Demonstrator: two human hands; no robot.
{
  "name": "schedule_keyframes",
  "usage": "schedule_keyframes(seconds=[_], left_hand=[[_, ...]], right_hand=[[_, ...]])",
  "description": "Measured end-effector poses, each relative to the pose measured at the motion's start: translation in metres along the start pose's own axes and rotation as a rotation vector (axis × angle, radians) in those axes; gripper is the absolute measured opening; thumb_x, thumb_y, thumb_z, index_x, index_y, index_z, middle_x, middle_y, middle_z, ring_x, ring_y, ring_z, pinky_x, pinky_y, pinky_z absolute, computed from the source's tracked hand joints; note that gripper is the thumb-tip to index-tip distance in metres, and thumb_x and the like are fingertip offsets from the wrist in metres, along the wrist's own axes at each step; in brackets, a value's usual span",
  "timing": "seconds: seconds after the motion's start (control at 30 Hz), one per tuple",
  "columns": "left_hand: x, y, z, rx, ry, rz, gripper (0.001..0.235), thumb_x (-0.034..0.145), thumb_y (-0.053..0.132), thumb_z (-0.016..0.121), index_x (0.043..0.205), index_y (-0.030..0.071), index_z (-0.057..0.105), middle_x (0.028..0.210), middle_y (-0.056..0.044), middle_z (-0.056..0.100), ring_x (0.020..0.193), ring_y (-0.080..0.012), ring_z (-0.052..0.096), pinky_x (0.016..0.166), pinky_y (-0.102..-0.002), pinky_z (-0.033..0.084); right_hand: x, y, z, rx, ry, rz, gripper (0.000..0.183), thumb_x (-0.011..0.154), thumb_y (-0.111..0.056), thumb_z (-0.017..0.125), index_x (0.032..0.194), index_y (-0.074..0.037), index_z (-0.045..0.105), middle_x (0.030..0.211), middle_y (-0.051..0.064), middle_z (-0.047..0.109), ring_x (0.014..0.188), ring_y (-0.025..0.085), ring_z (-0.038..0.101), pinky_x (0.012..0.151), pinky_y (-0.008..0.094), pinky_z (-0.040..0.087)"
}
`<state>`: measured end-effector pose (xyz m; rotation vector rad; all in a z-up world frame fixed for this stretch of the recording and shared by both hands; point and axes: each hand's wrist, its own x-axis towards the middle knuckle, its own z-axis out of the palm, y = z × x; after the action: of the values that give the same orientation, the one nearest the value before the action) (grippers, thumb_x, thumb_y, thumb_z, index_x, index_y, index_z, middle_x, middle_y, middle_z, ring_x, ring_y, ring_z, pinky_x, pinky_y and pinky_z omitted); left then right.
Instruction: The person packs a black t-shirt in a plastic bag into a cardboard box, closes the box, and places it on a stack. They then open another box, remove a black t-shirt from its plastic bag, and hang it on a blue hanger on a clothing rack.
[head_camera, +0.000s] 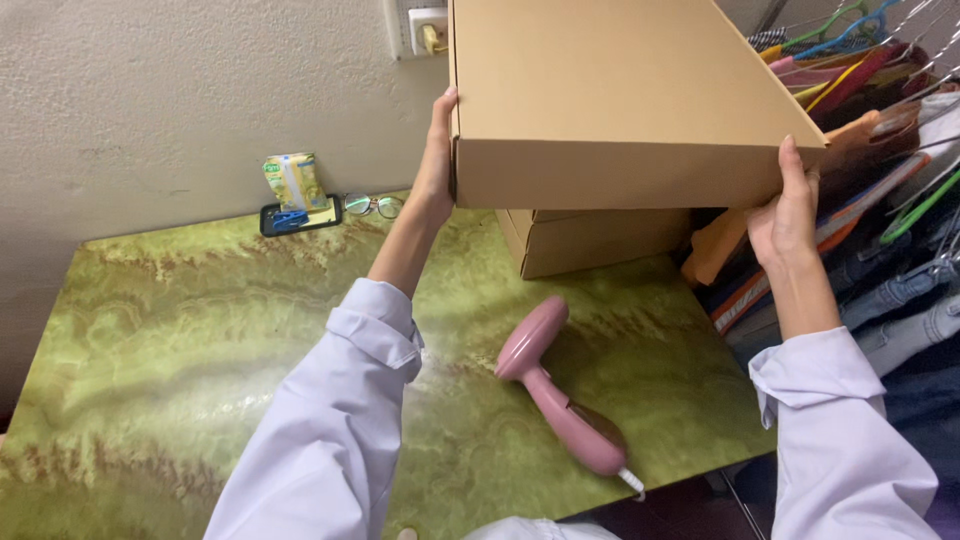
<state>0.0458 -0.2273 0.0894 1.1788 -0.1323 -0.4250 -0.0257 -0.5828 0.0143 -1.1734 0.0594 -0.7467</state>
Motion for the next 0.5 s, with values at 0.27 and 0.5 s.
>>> schedule_keyframes(seconds=[0.27,0.5], left_hand=[[0.051,-0.013,0.044,-0.173,0.271,0.154,0.065,0.062,0.053,0.046,0.111,0.011,0.050,0.104,-0.006,0.055,0.089,-0.0152,0.053,0.075,-0.031,0.044],[0.079,-0.037,0.092,0.152,0.356,0.178,0.108,0.052,0.069,0.031,0.138,0.008,0.003,0.146,-0.009,-0.007,0.135,-0.0191,-0.005,0.105,-0.047,0.001]], right_hand=[[0.086,0.046,-0.020,-0.249,0.134,-0.436,0.044,0.089,-0.041,0.060,0.114,-0.015,0.036,0.120,0.008,0.046,0.108,0.016,0.045,0.093,0.030,0.037],[0.089,0.073,0.019,-0.625,0.173,-0.283,0.082,0.092,-0.053,0.053,0.139,-0.013,0.000,0.147,0.014,-0.003,0.135,0.021,-0.008,0.110,0.040,-0.004]])
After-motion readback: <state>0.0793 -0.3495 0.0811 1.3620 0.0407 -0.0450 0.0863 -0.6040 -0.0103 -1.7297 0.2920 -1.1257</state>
